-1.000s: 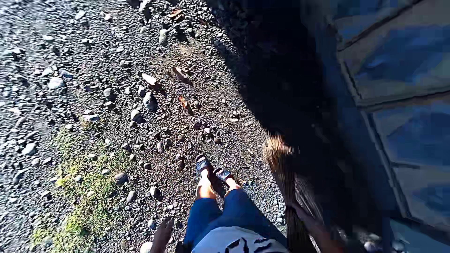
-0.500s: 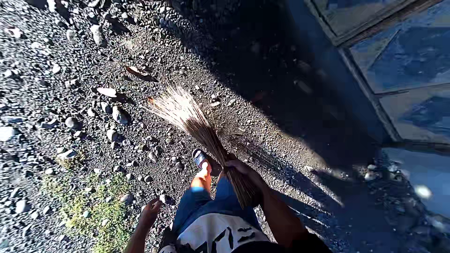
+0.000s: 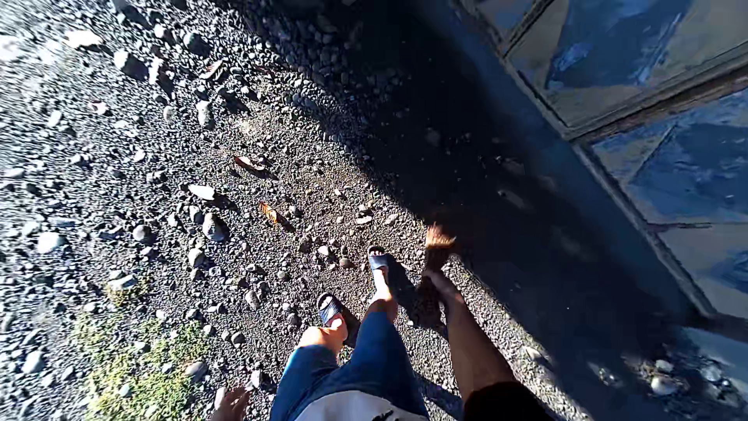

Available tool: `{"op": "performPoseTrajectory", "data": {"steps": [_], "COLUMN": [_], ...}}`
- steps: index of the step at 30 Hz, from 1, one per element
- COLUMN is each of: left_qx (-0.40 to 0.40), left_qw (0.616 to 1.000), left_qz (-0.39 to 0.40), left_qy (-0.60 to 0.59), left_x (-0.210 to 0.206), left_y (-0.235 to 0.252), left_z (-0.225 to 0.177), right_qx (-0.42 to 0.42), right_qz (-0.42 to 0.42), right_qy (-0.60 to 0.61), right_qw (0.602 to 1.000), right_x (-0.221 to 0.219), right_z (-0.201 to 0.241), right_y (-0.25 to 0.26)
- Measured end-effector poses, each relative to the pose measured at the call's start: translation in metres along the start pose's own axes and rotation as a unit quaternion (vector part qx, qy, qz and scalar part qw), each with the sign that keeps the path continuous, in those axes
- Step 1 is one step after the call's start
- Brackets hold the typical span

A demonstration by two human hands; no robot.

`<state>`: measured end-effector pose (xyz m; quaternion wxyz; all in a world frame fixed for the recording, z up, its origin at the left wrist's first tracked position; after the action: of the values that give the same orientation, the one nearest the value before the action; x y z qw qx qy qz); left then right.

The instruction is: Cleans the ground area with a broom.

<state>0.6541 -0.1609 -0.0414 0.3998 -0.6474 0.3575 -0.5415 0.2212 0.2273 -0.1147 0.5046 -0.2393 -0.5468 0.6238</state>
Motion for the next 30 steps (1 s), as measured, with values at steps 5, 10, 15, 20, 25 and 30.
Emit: {"op": "performPoseTrajectory", "data": {"steps": [5,10,15,20,25,30], "left_qx": [-0.004,-0.027,-0.005,0.042,0.061,0.088], "left_qw": [0.995,0.996,0.999,0.995,0.985,0.966], "left_qz": [0.044,0.013,0.003,-0.024,-0.027,-0.007], "left_qy": [0.086,-0.079,-0.051,-0.086,-0.162,-0.245], "left_x": [-0.034,-0.05,-0.066,-0.072,-0.071,-0.08], "left_y": [-0.018,-0.027,-0.035,-0.059,-0.064,-0.046], "left_z": [-0.061,-0.136,-0.124,-0.088,-0.073,-0.039], "right_qx": [0.032,0.053,0.039,0.046,0.032,0.085], "right_qz": [0.208,0.222,0.026,0.112,0.331,0.273], "right_qy": [-0.096,-0.121,-0.098,-0.099,-0.107,-0.104], "right_qw": [0.973,0.966,0.994,0.988,0.937,0.953], "right_x": [-0.041,0.043,0.096,-0.042,-0.185,-0.195], "right_z": [0.051,0.098,0.136,0.168,0.206,0.249], "right_y": [-0.027,-0.063,-0.014,-0.013,-0.046,-0.071]}}
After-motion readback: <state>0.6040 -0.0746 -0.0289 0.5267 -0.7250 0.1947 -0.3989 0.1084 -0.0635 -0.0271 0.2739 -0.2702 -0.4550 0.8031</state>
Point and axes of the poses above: each hand's wrist, its own y-axis towards the middle knuckle, its own x-axis out of the back of the hand, z = x × y, the point moved 7 cm from there along y, towards the middle knuckle
